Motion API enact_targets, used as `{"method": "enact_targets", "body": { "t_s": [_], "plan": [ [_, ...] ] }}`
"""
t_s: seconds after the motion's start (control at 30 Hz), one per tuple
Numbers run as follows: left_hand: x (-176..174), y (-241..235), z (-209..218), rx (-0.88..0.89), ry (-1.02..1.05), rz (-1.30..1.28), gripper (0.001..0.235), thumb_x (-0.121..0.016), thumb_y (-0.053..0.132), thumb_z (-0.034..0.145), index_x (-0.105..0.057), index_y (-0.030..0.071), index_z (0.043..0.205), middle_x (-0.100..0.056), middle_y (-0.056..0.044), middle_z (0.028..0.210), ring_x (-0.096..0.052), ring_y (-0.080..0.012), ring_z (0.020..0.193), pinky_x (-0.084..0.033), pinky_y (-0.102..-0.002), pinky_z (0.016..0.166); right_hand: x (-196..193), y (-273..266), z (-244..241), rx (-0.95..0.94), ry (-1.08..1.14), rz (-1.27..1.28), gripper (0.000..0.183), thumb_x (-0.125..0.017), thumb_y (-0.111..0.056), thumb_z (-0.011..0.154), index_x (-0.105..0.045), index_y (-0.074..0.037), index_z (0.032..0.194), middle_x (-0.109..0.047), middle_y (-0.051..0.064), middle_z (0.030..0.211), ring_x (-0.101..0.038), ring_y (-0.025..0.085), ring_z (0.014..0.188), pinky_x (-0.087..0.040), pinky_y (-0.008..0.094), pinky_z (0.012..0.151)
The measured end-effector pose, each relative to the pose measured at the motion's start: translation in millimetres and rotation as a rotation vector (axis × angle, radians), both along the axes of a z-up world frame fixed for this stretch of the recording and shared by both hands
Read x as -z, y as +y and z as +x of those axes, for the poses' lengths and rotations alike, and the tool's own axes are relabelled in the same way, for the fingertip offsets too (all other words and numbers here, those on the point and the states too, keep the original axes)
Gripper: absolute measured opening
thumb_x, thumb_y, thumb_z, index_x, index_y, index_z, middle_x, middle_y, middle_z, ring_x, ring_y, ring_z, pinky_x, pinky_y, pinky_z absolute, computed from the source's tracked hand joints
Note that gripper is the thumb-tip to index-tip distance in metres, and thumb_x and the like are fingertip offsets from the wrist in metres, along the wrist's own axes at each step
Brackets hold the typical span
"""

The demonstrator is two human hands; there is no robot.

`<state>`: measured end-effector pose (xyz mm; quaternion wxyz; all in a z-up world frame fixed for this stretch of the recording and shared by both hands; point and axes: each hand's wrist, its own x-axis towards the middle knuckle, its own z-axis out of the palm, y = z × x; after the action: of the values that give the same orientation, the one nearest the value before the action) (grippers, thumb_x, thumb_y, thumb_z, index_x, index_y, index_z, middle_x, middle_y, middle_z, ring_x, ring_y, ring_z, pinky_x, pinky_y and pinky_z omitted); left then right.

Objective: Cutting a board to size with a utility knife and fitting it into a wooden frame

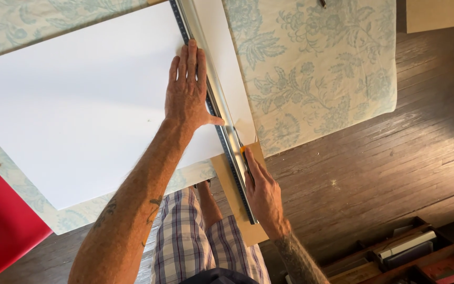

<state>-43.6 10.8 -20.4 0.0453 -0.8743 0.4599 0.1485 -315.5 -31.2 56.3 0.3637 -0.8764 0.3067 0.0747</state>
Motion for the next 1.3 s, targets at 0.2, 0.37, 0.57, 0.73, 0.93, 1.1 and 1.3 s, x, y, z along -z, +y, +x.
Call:
{"method": "enact_targets", "body": {
  "t_s": [0.2,0.37,0.57,0.73,0.93,1.1,1.3],
  "plan": [
    [3,-1,0,-0.009,0.020,0.011,0.177,-0.073,0.098,0.036,-0.008,-0.005,0.164,0.004,-0.025,0.170,-0.004,-0.0385,0.159,-0.006,-0.047,0.130,-3,7,-38,-0.025,0.046,0.016,0.064,-0.056,-0.003,0.100,-0.033,-0.012,0.159,-0.061,0.013,0.146,-0.070,0.029,0.116,-0.064,0.040,0.085],
    [1,0,-1,-0.008,0.022,0.000,0.176,-0.074,0.097,0.036,-0.008,-0.006,0.163,0.002,-0.026,0.169,-0.005,-0.0394,0.159,-0.007,-0.048,0.130,0,12,-61,0.018,0.078,0.040,0.062,-0.057,-0.007,0.099,-0.036,-0.014,0.158,-0.060,0.011,0.147,-0.067,0.029,0.122,-0.060,0.042,0.093],
    [4,0,-1,0.002,-0.073,0.003,0.177,-0.070,0.101,0.035,-0.013,-0.006,0.163,-0.002,-0.027,0.169,-0.012,-0.0407,0.158,-0.011,-0.047,0.130,-22,-12,-8,0.105,-0.062,0.110,0.061,-0.055,-0.007,0.102,-0.035,-0.014,0.158,-0.072,0.016,0.121,-0.056,0.015,0.068,-0.051,0.027,0.056],
    [-19,-6,6,-0.018,0.099,0.073,0.167,-0.079,0.090,0.041,-0.013,-0.004,0.162,-0.005,-0.028,0.170,-0.010,-0.0393,0.159,-0.008,-0.047,0.131,-16,-51,146,0.042,-0.225,-0.003,0.058,-0.056,-0.013,0.101,-0.044,-0.016,0.158,-0.062,0.026,0.140,-0.065,0.052,0.110,-0.058,0.058,0.072],
    [-23,-5,7,-0.038,0.170,0.047,0.168,-0.082,0.089,0.041,-0.012,-0.004,0.162,-0.005,-0.027,0.169,-0.008,-0.0407,0.158,-0.007,-0.048,0.131,58,-87,241,-0.010,-0.235,-0.124,0.070,-0.057,-0.007,0.097,-0.036,-0.030,0.160,-0.067,0.020,0.135,-0.068,0.051,0.109,-0.055,0.065,0.088],
    [-25,-5,6,-0.008,0.100,0.128,0.167,-0.075,0.095,0.044,-0.008,-0.001,0.163,-0.004,-0.025,0.170,-0.006,-0.0371,0.159,-0.007,-0.045,0.131,47,-86,265,-0.004,-0.128,-0.111,0.068,-0.057,-0.007,0.099,-0.037,-0.033,0.159,-0.067,0.018,0.136,-0.068,0.046,0.114,-0.058,0.060,0.091],
    [-28,-7,5,-0.004,0.097,0.161,0.166,-0.072,0.098,0.045,-0.006,0.000,0.163,-0.003,-0.023,0.171,-0.005,-0.0367,0.159,-0.007,-0.045,0.131,45,-87,266,-0.051,-0.081,-0.111,0.066,-0.053,-0.007,0.100,-0.036,-0.029,0.160,-0.066,0.019,0.134,-0.067,0.049,0.113,-0.058,0.061,0.090]
  ]
}}
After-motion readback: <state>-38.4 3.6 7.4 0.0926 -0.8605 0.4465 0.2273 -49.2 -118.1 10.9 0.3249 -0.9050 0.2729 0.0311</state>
